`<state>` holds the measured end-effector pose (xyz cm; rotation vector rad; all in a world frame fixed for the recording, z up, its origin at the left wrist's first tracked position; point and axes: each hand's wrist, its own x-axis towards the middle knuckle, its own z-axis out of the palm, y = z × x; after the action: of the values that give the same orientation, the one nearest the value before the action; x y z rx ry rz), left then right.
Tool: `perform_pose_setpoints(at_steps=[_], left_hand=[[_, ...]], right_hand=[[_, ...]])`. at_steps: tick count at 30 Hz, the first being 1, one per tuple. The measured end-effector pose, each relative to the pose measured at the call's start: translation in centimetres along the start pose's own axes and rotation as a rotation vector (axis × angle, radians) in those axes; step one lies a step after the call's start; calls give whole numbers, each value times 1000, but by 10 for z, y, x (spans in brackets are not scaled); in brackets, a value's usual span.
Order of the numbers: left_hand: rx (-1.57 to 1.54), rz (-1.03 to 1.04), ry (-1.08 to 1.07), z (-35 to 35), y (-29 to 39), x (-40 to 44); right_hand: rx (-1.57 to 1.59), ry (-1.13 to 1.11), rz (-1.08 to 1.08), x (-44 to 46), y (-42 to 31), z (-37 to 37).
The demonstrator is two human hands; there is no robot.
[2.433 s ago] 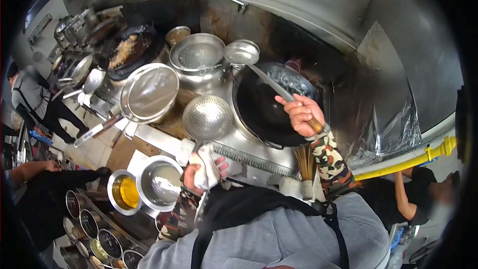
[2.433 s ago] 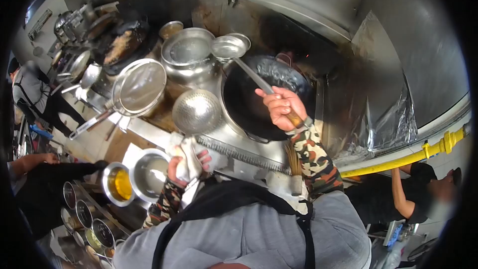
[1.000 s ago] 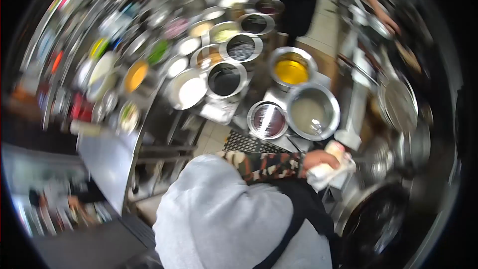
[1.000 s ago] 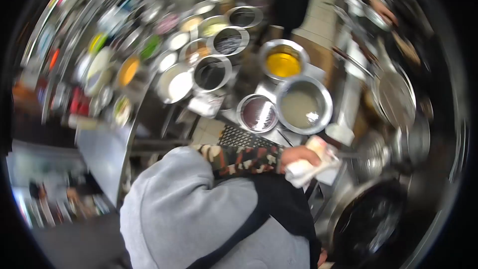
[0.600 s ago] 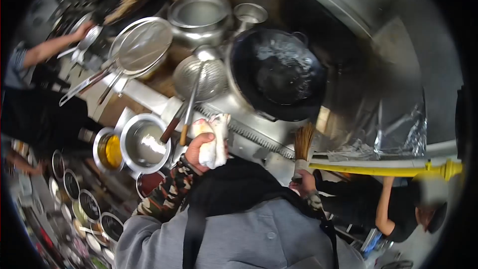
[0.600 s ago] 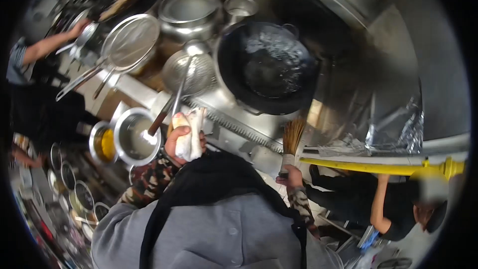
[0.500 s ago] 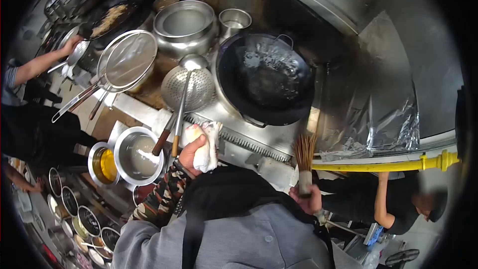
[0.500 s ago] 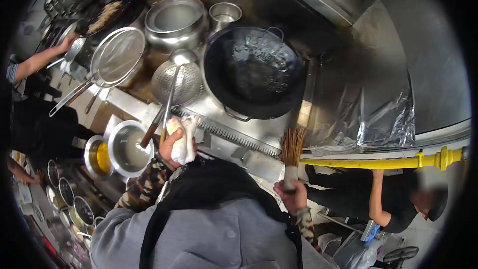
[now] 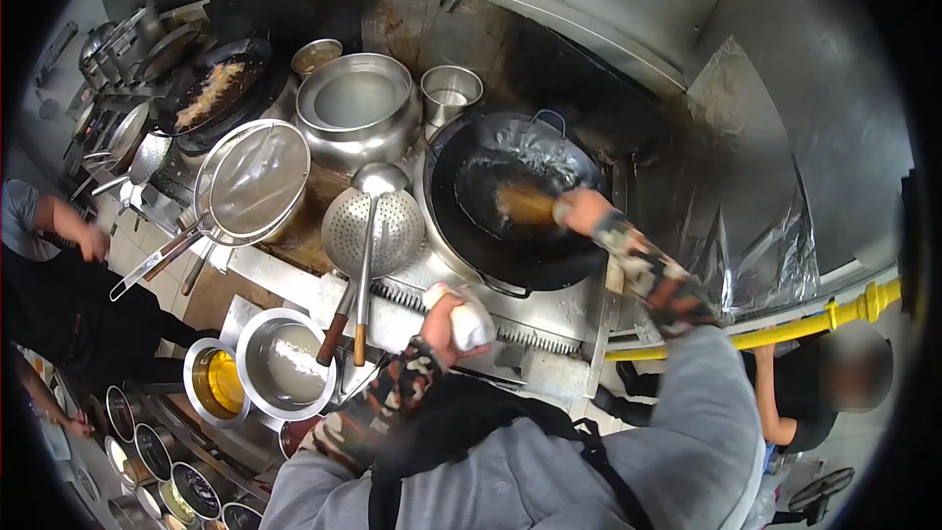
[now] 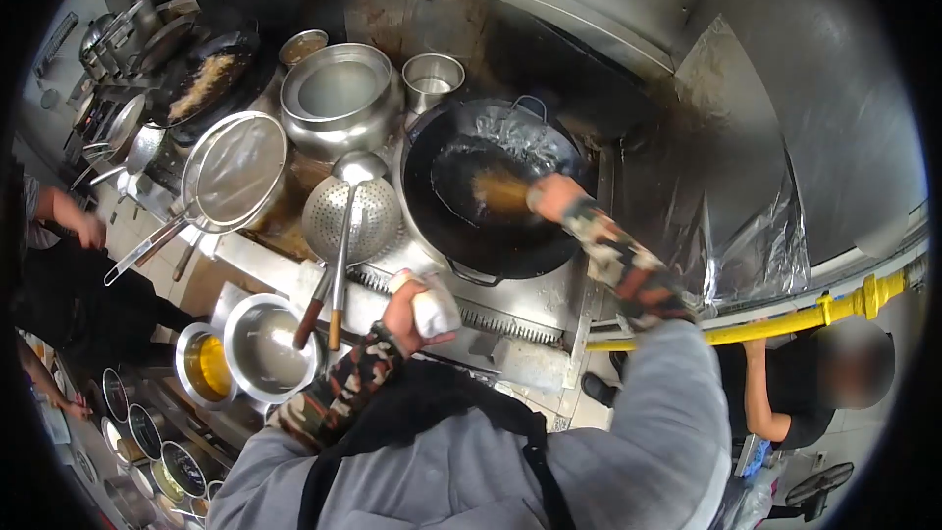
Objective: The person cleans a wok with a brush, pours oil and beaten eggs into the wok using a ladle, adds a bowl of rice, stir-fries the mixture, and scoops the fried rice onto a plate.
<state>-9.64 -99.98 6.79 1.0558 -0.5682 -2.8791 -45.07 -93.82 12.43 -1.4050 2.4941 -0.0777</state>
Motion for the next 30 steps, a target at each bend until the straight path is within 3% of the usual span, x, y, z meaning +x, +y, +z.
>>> perform_pose_setpoints(at_steps=[2,5,8,10,13,15,17,19,20,21,22,23,24,25,26,28,30], left_hand=[[54,-65,107,22,-1,25],[64,-142,75,54,-3,56],[59,-142,108,48,-15,89],[80,-114,180,51,-16,87],[67,-42,220,44,-24,104],[127,17,257,43,-26,105],[790,424,300,-27,-63,200],[1073,455,466,-33,-54,203],[1067,439,545,-21,-44,184],[1058,421,622,-7,-33,162],[931,414,675,10,-23,132],[937,481,653,2,-22,129],[903,518,637,9,-17,115],[870,555,620,15,-13,101],[687,543,652,26,-13,81],[921,658,604,24,-8,54],[1000,713,615,27,1,25]], right_hand=[[155,330,144,56,-27,30],[368,242,132,30,-80,42],[82,-117,-61,-36,-71,-1],[-93,-170,-85,-42,-44,-34],[-196,152,182,43,-10,-12],[61,291,-10,76,-25,19],[688,92,159,44,-76,34],[735,-67,84,-16,-96,28],[666,-258,88,-60,-98,4],[548,-206,-90,-90,-68,22],[405,-352,98,-136,-66,-11],[304,-135,-167,-163,-19,2],[302,-210,-33,-185,5,-21],[168,-149,-9,-198,30,-36],[71,-153,126,-202,32,-62],[289,-63,166,-209,21,-87],[242,115,-85,-220,2,-71]])
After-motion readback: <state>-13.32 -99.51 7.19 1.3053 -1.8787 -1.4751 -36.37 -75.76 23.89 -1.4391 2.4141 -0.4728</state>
